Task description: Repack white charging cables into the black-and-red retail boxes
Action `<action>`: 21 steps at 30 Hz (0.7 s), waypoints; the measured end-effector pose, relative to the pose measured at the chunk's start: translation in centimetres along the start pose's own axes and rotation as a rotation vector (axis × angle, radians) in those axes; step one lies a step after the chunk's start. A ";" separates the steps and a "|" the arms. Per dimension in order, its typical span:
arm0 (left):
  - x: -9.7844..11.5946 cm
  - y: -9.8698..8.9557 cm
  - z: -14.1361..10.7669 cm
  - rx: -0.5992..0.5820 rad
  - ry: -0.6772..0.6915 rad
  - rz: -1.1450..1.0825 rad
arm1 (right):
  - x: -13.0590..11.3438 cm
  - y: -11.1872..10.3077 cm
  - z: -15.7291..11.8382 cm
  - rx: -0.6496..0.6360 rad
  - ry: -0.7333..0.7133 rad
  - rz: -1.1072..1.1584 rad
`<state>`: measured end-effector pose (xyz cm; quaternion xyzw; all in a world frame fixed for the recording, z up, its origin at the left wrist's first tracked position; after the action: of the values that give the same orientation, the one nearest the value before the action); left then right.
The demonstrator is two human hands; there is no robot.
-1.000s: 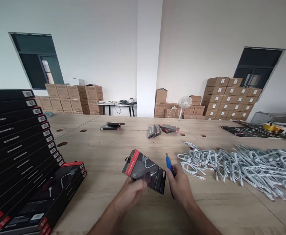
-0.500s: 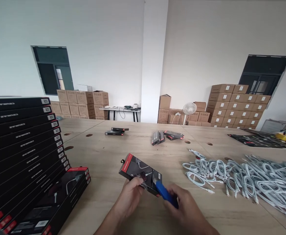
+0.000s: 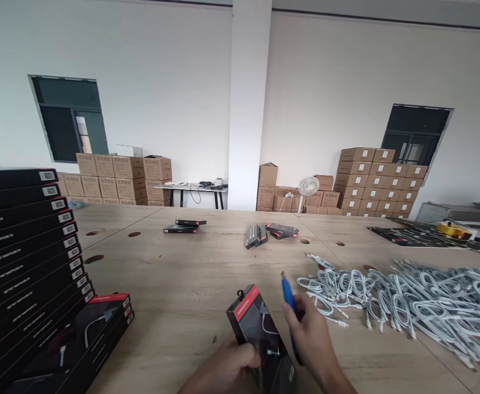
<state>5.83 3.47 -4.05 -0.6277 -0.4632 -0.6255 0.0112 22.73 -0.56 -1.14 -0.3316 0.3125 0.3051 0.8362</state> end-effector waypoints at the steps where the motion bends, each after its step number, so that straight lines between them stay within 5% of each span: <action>1: -0.1 -0.2 0.0 0.015 -0.009 -0.009 | 0.5 -0.7 0.3 0.013 0.025 -0.044; 8: 2.8 -1.5 -1.3 0.131 -0.033 -0.139 | 2.5 -0.9 -0.4 -0.398 0.145 -0.584; 12: 2.2 -1.4 -1.2 0.145 -0.143 -0.204 | 1.4 -1.2 -0.3 -0.357 0.112 -0.648; 16: 0.3 -1.1 -0.5 0.184 -0.236 -0.165 | -1.3 -0.3 -0.4 -0.296 -0.075 -0.349; 21: -1.0 0.8 -0.2 0.070 -0.286 -0.166 | -2.9 1.2 -1.4 -0.279 -0.173 -0.302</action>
<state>6.32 2.34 -4.31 -0.6691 -0.5318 -0.5122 -0.0844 19.65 -1.80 -0.28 -0.4598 0.1412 0.2441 0.8421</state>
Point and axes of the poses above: each hand's wrist, its own z-axis towards the middle knuckle, its own y-axis out of the palm, x = y × z, the point moved 6 cm from there along z, towards the middle knuckle, and after that the axes turned 12 degrees about -y, right-handed, at the moved point
